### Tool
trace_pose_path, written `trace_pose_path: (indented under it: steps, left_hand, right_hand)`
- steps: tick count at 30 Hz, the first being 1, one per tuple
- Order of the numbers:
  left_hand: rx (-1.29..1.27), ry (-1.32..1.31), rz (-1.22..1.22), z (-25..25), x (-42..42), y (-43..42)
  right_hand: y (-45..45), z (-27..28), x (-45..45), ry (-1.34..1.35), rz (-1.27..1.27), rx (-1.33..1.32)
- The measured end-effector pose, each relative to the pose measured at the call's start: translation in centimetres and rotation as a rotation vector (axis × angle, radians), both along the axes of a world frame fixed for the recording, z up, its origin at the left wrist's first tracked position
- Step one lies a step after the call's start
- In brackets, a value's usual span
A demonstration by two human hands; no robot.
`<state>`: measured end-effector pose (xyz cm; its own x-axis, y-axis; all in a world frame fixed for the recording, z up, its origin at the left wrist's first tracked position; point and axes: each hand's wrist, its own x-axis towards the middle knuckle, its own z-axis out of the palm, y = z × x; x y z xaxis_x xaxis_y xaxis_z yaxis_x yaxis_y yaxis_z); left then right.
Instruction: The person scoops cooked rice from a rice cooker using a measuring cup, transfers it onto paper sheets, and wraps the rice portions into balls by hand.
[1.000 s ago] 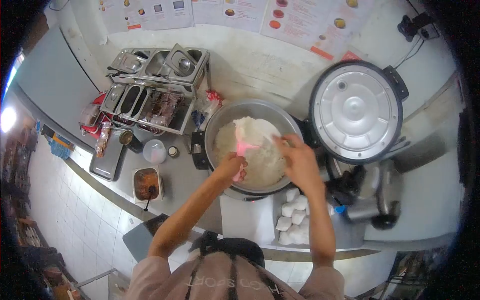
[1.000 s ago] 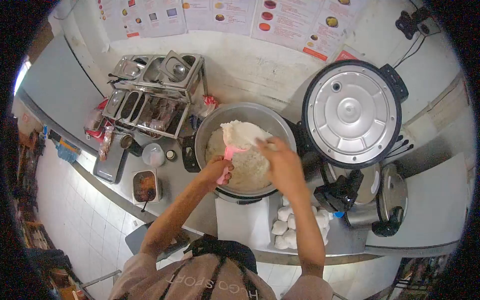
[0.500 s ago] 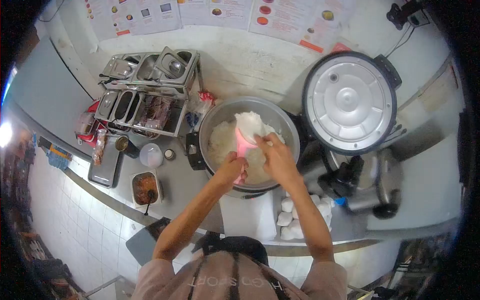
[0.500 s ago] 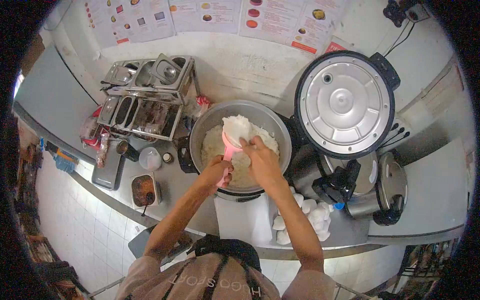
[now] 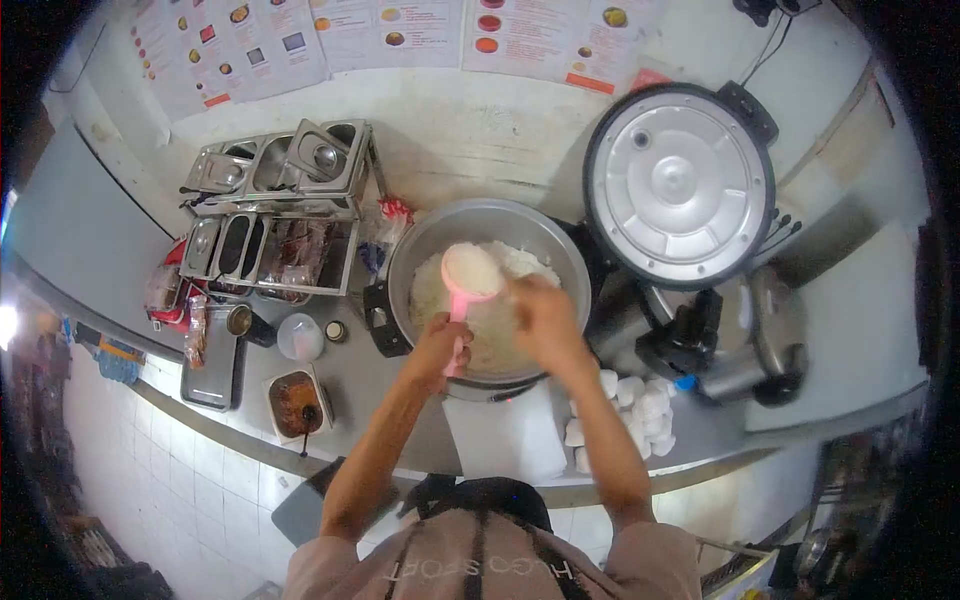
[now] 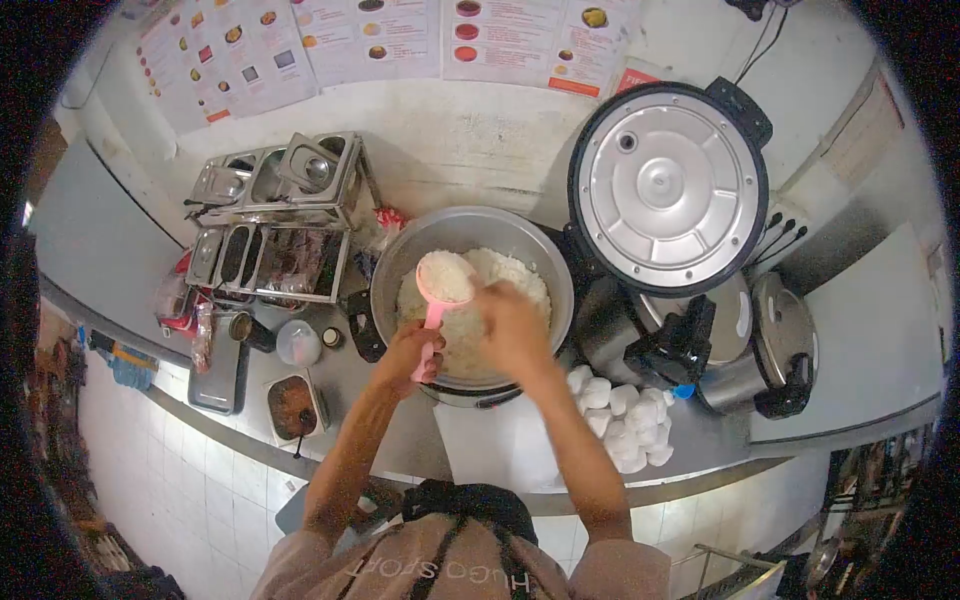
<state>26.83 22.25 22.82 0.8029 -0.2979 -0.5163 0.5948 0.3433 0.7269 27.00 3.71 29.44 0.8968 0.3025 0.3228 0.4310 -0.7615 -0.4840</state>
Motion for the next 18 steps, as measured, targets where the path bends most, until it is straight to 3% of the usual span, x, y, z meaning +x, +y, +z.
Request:
trace_pose_path:
  steps: [3,5,6,8,9,10,13,14,15,16,17,18]
  left_hand:
    - [-0.053,-0.023,-0.006,1.2,-0.7,1.1]
    - [-0.094,-0.044,0.008,1.8,-1.1,1.2]
    - [-0.095,-0.033,-0.006,2.4,-1.5,1.3]
    - [-0.056,-0.076,-0.053,3.3,-3.1,1.7]
    - [-0.06,-0.013,-0.039,3.5,-4.0,1.8]
    - [-0.122,-0.02,-0.107,3.7,-5.0,1.6]
    - [-0.166,-0.014,-0.378,2.5,-9.6,0.3]
    - [-0.287,-0.044,-0.361,2.3,-11.5,-0.6]
    - [-0.307,-0.02,-0.356,0.5,-13.8,-2.1]
    - [-0.368,-0.073,-0.383,-1.8,-15.8,-3.6]
    - [-0.198,0.052,-0.526,-3.9,-17.0,-5.0]
    - [-0.202,0.064,-0.505,-6.2,-18.6,-5.7]
  right_hand:
    - [-2.5,-1.6,3.5,0.013,-0.171,0.033]
    - [-3.4,-6.5,5.2,0.277,-0.126,-0.097]
    - [-3.4,-7.4,5.0,0.288,-0.14,-0.096]
    - [-2.9,-9.7,3.9,-0.104,-0.139,0.095]
    - [-2.7,-8.5,2.3,0.034,-0.088,0.423]
    - [-2.8,-7.1,-0.5,0.443,-0.2,0.724]
    - [-1.6,-8.4,-7.7,0.689,-0.146,1.553]
    - [-1.4,-9.6,-10.2,0.742,-0.1,1.821]
    - [-1.8,-10.8,-12.5,0.755,-0.203,1.952]
    - [-2.4,-12.9,-14.3,0.789,-0.069,1.871]
    - [-2.6,-14.1,-16.1,0.828,-0.145,1.912]
    - [-3.0,-15.4,-17.6,0.864,-0.226,1.95]
